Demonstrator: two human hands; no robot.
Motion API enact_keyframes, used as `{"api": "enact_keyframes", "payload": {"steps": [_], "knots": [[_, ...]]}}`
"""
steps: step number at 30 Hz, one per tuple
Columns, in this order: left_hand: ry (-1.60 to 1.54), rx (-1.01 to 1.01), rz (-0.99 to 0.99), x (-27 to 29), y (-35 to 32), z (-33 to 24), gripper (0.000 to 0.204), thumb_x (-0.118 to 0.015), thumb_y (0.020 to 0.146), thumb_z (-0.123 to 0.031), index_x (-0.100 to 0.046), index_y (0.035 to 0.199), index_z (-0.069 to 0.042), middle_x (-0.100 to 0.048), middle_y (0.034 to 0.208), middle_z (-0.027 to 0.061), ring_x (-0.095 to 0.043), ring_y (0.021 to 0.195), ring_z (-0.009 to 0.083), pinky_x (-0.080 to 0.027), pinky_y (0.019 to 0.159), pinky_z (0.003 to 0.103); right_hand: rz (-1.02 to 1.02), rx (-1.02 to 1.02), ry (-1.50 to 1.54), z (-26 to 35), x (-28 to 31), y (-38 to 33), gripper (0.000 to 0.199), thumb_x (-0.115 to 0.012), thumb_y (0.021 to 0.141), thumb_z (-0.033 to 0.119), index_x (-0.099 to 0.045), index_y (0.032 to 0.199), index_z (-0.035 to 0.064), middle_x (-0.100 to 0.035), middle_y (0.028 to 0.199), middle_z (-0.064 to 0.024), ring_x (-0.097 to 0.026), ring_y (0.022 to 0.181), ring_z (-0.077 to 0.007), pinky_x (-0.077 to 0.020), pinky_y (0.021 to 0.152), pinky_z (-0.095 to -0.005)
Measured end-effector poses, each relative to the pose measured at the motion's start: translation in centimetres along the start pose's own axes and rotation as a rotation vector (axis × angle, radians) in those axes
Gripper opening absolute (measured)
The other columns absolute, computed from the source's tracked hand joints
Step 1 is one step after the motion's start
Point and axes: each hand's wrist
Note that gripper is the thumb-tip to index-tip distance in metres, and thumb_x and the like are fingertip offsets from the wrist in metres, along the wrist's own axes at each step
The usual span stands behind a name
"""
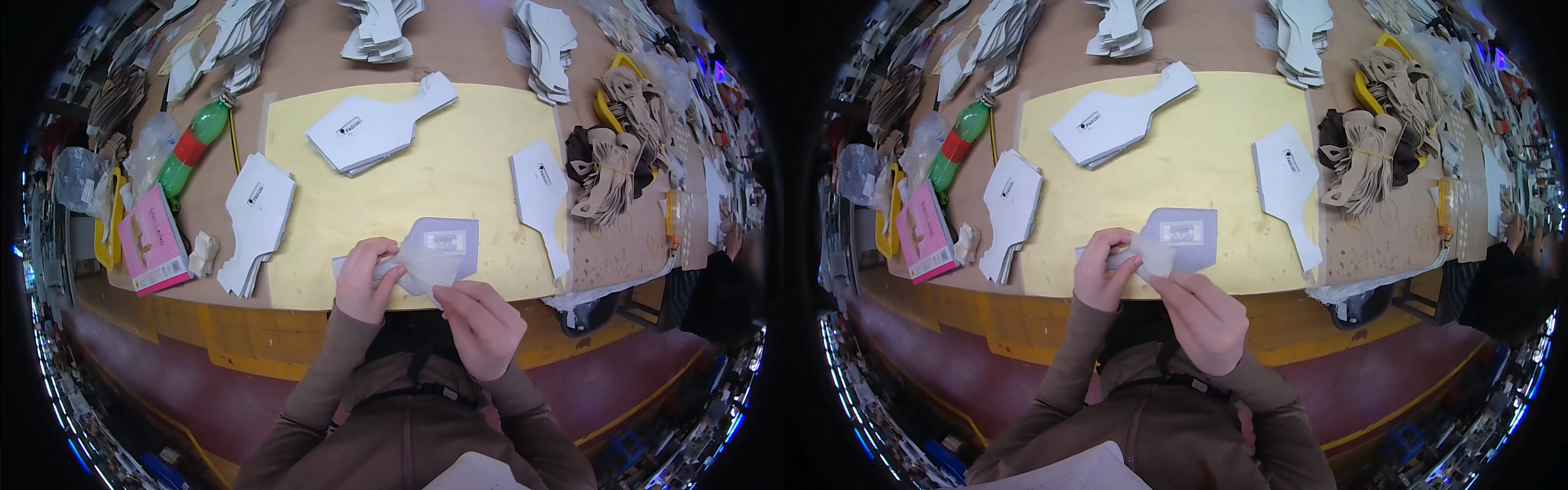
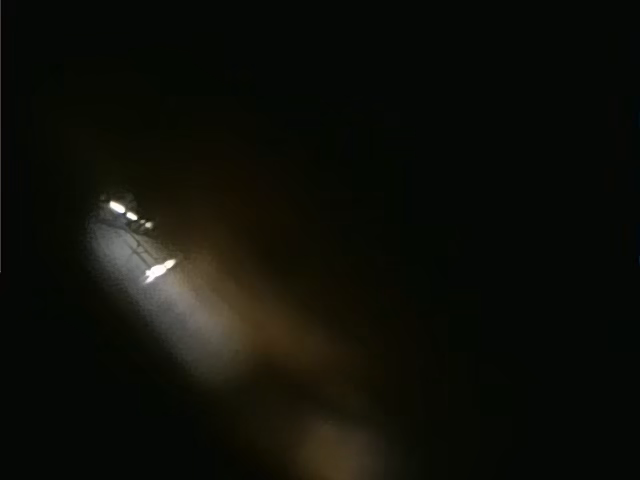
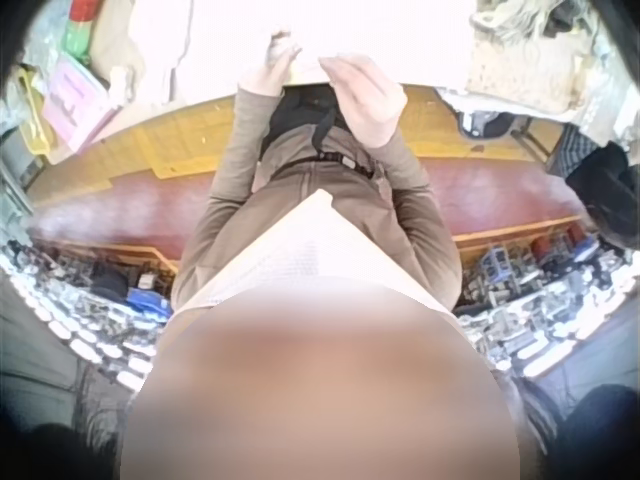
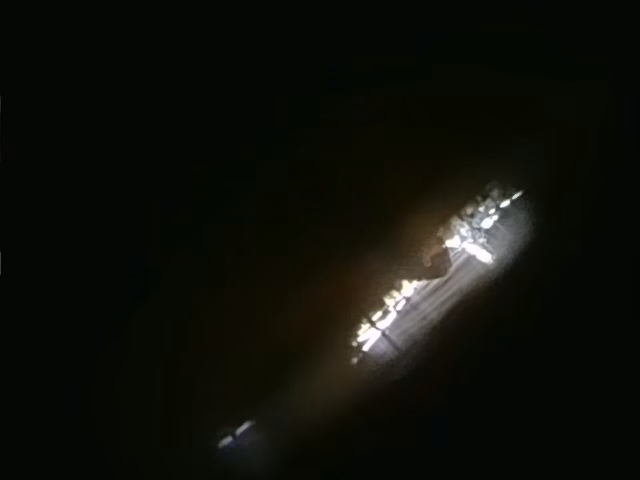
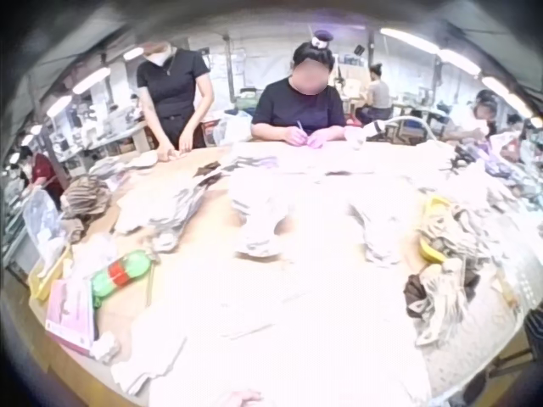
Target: The person repeatedly picks up white paper cutouts, peels off a backing layer, and places a small rectangular label onto each piece. They then fold the paper and set it aside on the table.
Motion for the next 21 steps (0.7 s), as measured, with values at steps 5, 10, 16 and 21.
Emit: {"api": "enact_keyframes", "payload": {"steps": [5,10,16,21], "knots": [[-0.021,0.056,-0.01,-0.2,-0.1,-0.3,0.033,-0.074,0.085,-0.005,-0.06,0.115,0.0,-0.063,0.109,0.0151,-0.063,0.1,0.0315,-0.052,0.089,0.038,-0.075,-0.238,0.025,-2.4,0.6,0.8,0.02,-0.069,0.087,-0.009,-0.074,0.104,0.0,-0.068,0.093,-0.0102,-0.067,0.073,-0.0175,-0.0531,0.065,-0.0276],[0.002,-0.003,-0.013,-0.1,-0.1,-0.1,0.031,-0.074,0.085,-0.005,-0.061,0.113,0.0,-0.063,0.11,0.0153,-0.063,0.1,0.0311,-0.052,0.088,0.038,-0.052,-0.324,0.08,-5.3,0.7,1.6,0.016,-0.068,0.09,-0.007,-0.073,0.106,-0.0055,-0.068,0.098,-0.0099,-0.063,0.076,-0.0119,-0.0526,0.067,-0.0235],[0.105,-0.218,-0.032,-0.3,-0.3,0.3,0.02,-0.069,0.086,0.001,-0.065,0.106,0.002,-0.065,0.116,0.015,-0.064,0.103,0.0317,-0.052,0.09,0.038,-0.013,-0.324,0.076,-5.9,0.6,1.2,0.025,-0.07,0.088,-0.008,-0.071,0.113,-0.0056,-0.066,0.104,-0.0095,-0.064,0.081,-0.011,-0.0533,0.072,-0.0222],[0.125,-0.349,0.08,-0.4,-0.1,0.5,0.029,-0.061,0.086,0.007,-0.068,0.114,0.001,-0.067,0.124,0.0153,-0.064,0.113,0.0333,-0.051,0.097,0.04,-0.024,-0.417,0.201,-5.5,0.4,0.8,0.034,-0.07,0.087,-0.01,-0.068,0.12,-0.006,-0.062,0.111,-0.0097,-0.064,0.082,-0.0104,-0.0539,0.074,-0.0219]]}}
Point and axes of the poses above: each hand's wrist, its own y-axis towards the middle knuckle, its own x-axis out of the back of the hand, z = x × y
